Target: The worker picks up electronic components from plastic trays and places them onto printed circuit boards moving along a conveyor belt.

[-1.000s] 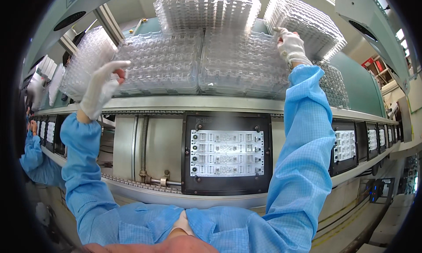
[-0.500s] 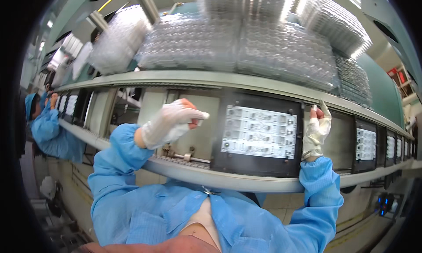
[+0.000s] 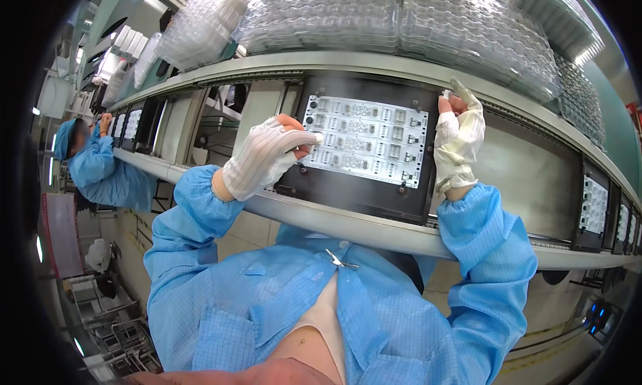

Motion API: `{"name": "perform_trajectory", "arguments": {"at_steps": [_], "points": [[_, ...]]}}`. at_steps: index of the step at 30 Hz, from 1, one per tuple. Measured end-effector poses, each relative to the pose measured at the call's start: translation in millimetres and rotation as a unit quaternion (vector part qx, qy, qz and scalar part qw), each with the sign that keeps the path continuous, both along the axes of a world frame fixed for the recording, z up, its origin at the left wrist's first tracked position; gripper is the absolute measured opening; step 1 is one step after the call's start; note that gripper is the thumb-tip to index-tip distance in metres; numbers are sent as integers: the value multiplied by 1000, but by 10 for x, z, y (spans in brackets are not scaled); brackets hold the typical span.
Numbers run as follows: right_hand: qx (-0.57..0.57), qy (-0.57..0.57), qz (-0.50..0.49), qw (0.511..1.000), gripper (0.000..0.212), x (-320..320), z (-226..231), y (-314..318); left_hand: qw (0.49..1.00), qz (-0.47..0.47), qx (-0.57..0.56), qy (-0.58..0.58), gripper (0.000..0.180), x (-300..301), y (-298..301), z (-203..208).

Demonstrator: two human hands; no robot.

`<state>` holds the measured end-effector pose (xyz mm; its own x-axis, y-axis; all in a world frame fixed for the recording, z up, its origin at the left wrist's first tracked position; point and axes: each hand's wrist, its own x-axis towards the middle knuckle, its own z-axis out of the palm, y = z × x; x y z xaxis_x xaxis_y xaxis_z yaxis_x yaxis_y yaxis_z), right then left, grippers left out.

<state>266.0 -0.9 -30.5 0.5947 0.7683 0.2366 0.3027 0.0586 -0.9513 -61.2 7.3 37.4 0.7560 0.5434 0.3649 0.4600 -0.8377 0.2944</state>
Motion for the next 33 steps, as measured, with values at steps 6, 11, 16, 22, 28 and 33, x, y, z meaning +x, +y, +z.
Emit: {"name": "perform_trajectory", "arguments": {"at_steps": [6, 11, 16, 22, 28, 33], "points": [[11, 31, 27, 999, 39, 79, 44, -85, 999, -13, 22, 32, 33, -18, -44, -93], [13, 3, 22, 1000, 38, 83, 45, -22, 998, -40, 32, 48, 32, 65, -8, -44], [35, -1, 46, 998, 35, 4, 127, -112, 988, -31, 34, 144, 30, 91, -78, 3], [-17, 16, 46, 999, 35, -65, 68, -251, 994, -47, -34, 92, 31, 36, -120, -9], [10, -37, 45, 998, 34, 22, 114, -151, 995, -17, -98, 24, 34, 97, -28, 13], [0, -28, 60, 998, 40, 71, 136, -159, 997, -16, -38, 62, 36, 191, -39, 24]]}}
